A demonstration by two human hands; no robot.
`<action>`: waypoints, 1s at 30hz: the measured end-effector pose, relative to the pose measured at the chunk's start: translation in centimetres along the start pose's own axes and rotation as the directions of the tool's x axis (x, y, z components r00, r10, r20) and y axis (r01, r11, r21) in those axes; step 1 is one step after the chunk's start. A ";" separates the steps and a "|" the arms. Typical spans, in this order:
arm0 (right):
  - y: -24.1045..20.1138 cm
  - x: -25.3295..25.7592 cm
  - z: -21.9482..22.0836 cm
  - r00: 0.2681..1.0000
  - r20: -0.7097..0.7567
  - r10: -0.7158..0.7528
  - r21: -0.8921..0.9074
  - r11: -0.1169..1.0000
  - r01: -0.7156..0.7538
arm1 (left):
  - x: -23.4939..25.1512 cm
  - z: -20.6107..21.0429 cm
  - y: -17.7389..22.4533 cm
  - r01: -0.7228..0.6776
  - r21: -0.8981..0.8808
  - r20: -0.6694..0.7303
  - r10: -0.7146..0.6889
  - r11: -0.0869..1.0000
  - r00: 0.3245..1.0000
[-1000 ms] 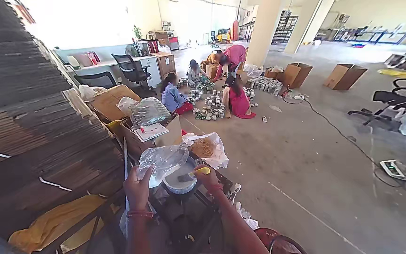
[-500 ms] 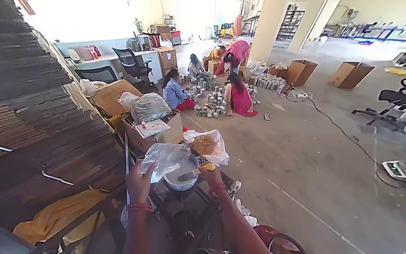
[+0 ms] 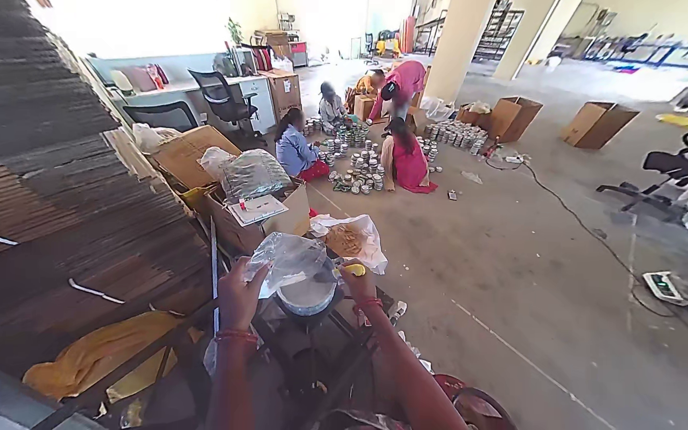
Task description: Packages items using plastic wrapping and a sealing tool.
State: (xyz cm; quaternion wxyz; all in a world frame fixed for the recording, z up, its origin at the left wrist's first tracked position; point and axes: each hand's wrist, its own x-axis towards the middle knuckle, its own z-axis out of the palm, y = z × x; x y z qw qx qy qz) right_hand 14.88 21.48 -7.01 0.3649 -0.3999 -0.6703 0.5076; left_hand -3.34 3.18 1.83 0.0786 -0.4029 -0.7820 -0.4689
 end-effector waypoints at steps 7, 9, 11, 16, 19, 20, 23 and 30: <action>-1.2 0.2 -1.3 0.983 0.151 0.106 0.013 0.994 -0.109 | 1.3 -0.1 -0.1 -0.039 0.039 0.081 0.036 0.998 0.996; -0.4 0.5 -1.2 0.993 0.075 0.092 0.016 0.995 -0.094 | 1.3 -0.1 -0.2 -0.031 0.026 0.083 0.029 0.999 0.996; 0.3 0.4 -0.6 0.995 0.056 0.084 0.048 0.995 -0.086 | 1.2 -0.1 -0.6 -0.015 0.006 0.071 0.015 1.000 0.997; -0.3 -0.2 -0.8 0.975 0.168 0.144 0.111 0.980 -0.164 | 1.1 -0.1 -0.6 0.003 0.022 0.072 -0.004 1.000 0.997; 0.2 0.3 -1.1 0.983 0.057 0.174 0.111 0.978 -0.179 | 1.5 -0.2 -0.1 -0.035 0.099 0.137 0.021 0.994 0.990; 0.6 0.4 -0.9 0.984 0.033 0.174 0.109 0.978 -0.177 | 1.6 0.0 -0.1 -0.063 0.104 0.145 0.048 0.993 0.988; 0.5 0.0 -0.8 0.986 0.095 0.135 0.103 0.984 -0.145 | 2.1 0.2 -0.2 -0.122 0.081 0.148 0.109 0.989 0.983; 2.2 0.5 -0.2 0.997 -0.015 0.079 0.153 0.985 -0.076 | 2.0 0.0 0.1 -0.096 0.033 0.113 0.091 0.995 0.989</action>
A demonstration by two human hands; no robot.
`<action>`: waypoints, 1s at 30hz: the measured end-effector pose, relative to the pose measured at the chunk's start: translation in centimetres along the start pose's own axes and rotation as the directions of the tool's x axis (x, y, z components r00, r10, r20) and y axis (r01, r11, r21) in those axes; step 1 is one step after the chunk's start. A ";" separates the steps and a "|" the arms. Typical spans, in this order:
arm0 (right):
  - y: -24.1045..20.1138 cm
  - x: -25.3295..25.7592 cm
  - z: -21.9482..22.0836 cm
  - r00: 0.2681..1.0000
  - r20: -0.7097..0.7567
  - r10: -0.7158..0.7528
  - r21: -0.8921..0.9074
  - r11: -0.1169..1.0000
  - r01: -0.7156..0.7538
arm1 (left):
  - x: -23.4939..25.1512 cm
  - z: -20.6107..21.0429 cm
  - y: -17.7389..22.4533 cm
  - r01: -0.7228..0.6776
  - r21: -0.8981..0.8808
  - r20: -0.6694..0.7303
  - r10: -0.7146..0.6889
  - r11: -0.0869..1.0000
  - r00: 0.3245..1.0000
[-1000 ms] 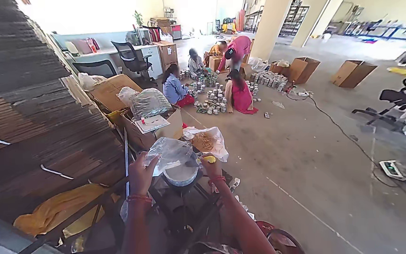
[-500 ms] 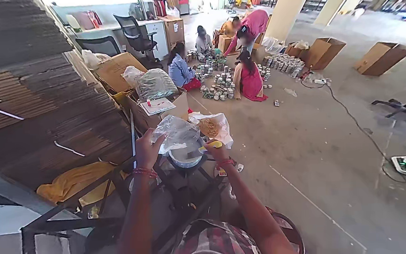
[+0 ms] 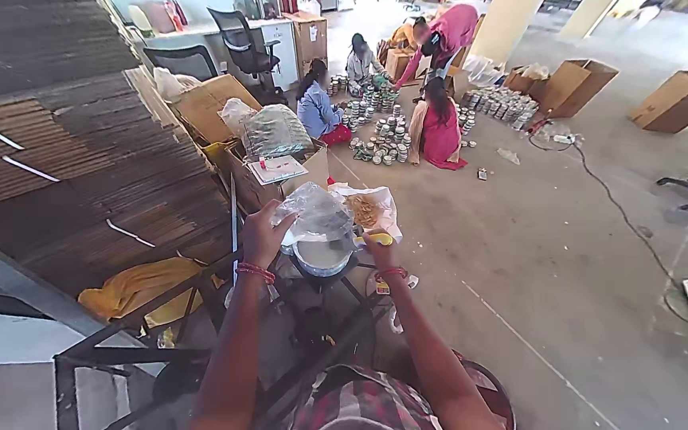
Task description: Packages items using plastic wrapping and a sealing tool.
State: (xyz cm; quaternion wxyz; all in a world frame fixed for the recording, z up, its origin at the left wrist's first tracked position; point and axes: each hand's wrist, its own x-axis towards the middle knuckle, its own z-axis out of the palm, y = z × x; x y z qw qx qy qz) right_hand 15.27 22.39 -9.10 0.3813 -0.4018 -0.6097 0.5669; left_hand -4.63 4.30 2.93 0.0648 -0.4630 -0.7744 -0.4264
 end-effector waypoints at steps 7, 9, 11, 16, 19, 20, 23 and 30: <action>-1.3 0.2 -0.4 0.993 0.099 0.057 -0.040 0.998 -0.053 | 0.5 0.1 -0.1 -0.022 0.041 0.058 0.020 0.999 0.998; -0.5 0.8 0.3 0.999 0.031 0.018 -0.024 1.000 -0.017 | 1.0 0.3 -0.2 -0.038 0.041 0.062 0.035 0.998 0.997; -0.7 0.6 1.2 0.999 0.040 0.030 -0.002 1.000 -0.030 | 1.3 0.3 -0.2 -0.045 0.046 0.066 0.042 0.998 0.997; -1.7 -0.2 0.2 0.984 0.146 0.098 0.009 0.995 -0.100 | 0.9 0.0 -0.5 -0.056 -0.011 -0.015 0.056 0.998 0.998; 0.3 1.0 -0.8 0.992 0.028 0.123 0.055 0.991 -0.125 | -0.1 -0.6 -0.3 -0.002 -0.009 -0.032 0.002 1.000 0.999; 0.9 1.3 -0.6 0.992 -0.016 0.124 0.075 0.990 -0.122 | -0.4 -0.7 -0.2 0.012 -0.020 -0.054 -0.013 1.000 0.998; 0.8 0.7 1.0 0.995 -0.019 0.101 0.103 0.990 -0.099 | -0.9 -0.7 -0.2 0.028 -0.071 -0.125 -0.037 0.997 0.991; -0.3 0.4 -1.1 0.993 0.120 0.002 -0.019 1.000 0.001 | -1.7 -0.9 -0.7 0.047 -0.127 -0.208 -0.073 0.991 0.975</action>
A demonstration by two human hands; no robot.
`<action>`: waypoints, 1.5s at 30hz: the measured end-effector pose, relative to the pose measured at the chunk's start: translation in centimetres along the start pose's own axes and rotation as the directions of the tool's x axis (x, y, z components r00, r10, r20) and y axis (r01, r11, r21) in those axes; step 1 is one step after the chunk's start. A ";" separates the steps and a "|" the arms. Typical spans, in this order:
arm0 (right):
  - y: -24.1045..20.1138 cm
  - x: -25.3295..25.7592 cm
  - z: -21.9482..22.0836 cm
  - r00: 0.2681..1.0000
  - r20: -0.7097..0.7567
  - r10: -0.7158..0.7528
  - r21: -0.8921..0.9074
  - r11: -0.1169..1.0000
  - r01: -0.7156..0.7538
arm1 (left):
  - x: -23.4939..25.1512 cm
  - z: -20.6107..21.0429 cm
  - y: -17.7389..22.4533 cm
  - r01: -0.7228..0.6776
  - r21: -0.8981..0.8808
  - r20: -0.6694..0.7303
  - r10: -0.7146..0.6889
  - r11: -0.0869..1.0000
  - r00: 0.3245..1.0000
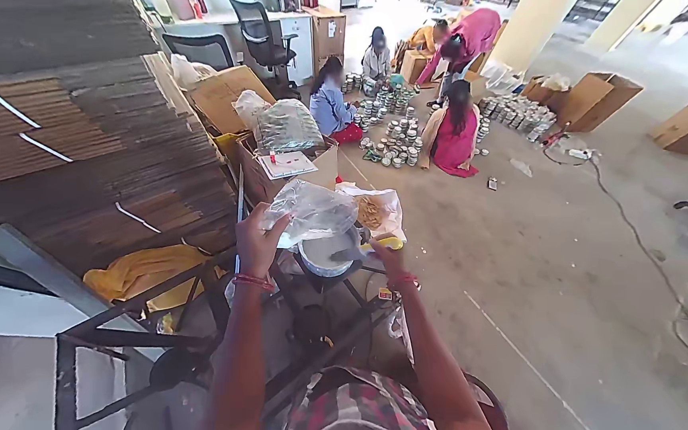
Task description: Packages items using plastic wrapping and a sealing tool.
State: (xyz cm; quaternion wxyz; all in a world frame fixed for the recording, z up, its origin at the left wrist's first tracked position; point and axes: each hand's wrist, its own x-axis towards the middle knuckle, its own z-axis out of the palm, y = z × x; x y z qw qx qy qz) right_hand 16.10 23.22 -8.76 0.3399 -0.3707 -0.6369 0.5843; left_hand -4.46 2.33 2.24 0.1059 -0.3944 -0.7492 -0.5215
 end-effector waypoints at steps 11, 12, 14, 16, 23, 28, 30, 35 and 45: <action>-2.1 0.2 0.8 0.991 0.120 -0.060 -0.192 0.978 0.082 | -0.3 -0.8 -0.2 -0.020 -0.013 -0.074 0.019 1.000 0.997; -1.8 0.6 0.9 0.995 0.069 -0.074 -0.212 0.973 0.087 | -0.3 -0.8 -0.2 -0.006 -0.014 -0.078 0.005 1.000 0.997; -1.8 0.7 1.8 0.994 0.002 -0.112 -0.219 0.970 0.110 | -0.3 -0.7 0.0 0.008 -0.018 -0.081 -0.009 1.000 0.997; -1.5 0.6 3.0 0.991 0.024 -0.132 -0.179 0.975 0.134 | -0.3 -0.4 0.3 0.013 -0.028 -0.078 -0.015 1.000 0.997; -4.1 -0.6 0.9 0.983 0.180 -0.041 -0.208 0.975 0.079 | -0.3 -0.2 0.6 -0.028 -0.004 -0.095 0.028 1.000 0.995; -2.2 0.9 1.9 0.996 0.047 -0.074 -0.166 0.983 0.080 | -0.4 0.3 0.9 -0.015 0.008 -0.071 0.015 1.000 0.997; -2.0 0.5 2.1 0.988 0.152 -0.038 -0.087 0.995 0.052 | -0.6 0.5 1.1 -0.011 0.010 -0.055 0.011 1.000 0.998; -3.6 0.4 0.3 0.989 0.150 0.008 -0.124 0.992 0.011 | -0.7 0.6 1.3 0.005 0.019 -0.058 -0.004 1.000 0.998; -2.9 -0.4 1.0 0.979 0.187 0.078 0.032 0.996 -0.086 | -0.7 0.5 0.9 0.019 0.025 -0.060 -0.018 0.999 0.998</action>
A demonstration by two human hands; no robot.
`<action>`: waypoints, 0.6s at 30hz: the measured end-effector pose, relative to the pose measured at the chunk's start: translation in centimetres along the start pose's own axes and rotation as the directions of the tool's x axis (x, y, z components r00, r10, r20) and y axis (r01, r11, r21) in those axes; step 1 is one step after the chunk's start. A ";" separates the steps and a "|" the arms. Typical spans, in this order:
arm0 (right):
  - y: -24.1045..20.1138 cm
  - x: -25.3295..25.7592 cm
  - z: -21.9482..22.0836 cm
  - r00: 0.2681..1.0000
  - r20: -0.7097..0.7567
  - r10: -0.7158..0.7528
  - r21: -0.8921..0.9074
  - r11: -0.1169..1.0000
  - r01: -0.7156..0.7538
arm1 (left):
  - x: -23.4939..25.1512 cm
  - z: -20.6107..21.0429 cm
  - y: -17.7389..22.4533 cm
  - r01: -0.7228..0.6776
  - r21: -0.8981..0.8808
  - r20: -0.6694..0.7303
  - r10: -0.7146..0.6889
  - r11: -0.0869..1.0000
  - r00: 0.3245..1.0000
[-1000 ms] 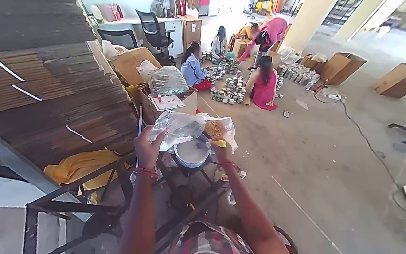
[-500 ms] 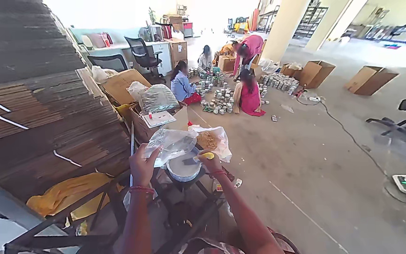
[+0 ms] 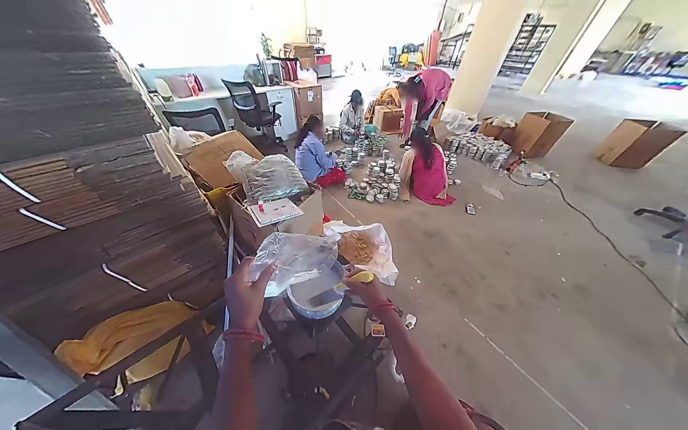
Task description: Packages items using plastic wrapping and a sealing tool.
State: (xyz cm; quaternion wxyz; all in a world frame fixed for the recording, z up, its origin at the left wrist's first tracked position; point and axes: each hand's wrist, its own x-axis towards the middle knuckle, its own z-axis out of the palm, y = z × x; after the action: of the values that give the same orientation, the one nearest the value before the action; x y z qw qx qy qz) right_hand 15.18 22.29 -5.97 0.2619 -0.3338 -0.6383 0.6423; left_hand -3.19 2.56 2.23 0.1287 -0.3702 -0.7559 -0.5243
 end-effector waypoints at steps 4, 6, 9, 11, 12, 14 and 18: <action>0.9 1.5 -0.2 0.986 -0.166 -0.029 -0.010 1.000 0.027 | -0.1 0.1 0.0 0.003 -0.011 -0.017 -0.003 1.000 1.000; 1.6 1.8 0.7 0.981 -0.180 -0.068 -0.007 0.998 0.068 | -0.2 0.2 0.1 0.012 -0.019 -0.010 -0.012 1.000 1.000; 1.2 1.1 1.1 0.997 -0.015 -0.080 -0.038 0.996 0.079 | -0.1 0.3 0.1 -0.003 -0.023 0.000 0.003 1.000 1.000; 0.3 0.7 0.6 0.998 0.036 -0.045 -0.058 0.997 0.047 | 0.0 0.2 -0.1 -0.014 -0.030 -0.004 0.014 0.999 1.000; -0.1 0.6 0.2 0.999 0.023 -0.033 -0.061 0.998 0.034 | 0.0 0.1 -0.1 -0.011 -0.031 -0.003 0.011 0.999 1.000; 0.1 1.1 -0.2 0.997 -0.053 -0.057 -0.065 0.996 0.054 | -0.1 0.1 -0.2 -0.006 -0.034 -0.003 0.006 0.999 1.000; 1.9 2.2 1.3 0.981 -0.133 -0.143 -0.048 0.989 0.137 | -0.1 0.2 -0.5 -0.010 -0.038 0.005 0.010 0.999 1.000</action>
State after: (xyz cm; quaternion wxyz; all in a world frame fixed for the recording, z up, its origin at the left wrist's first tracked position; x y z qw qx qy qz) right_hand 12.98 23.03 -8.13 0.3429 -0.3362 -0.6532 0.5854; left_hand -3.48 2.65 1.73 0.1223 -0.3779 -0.7442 -0.5370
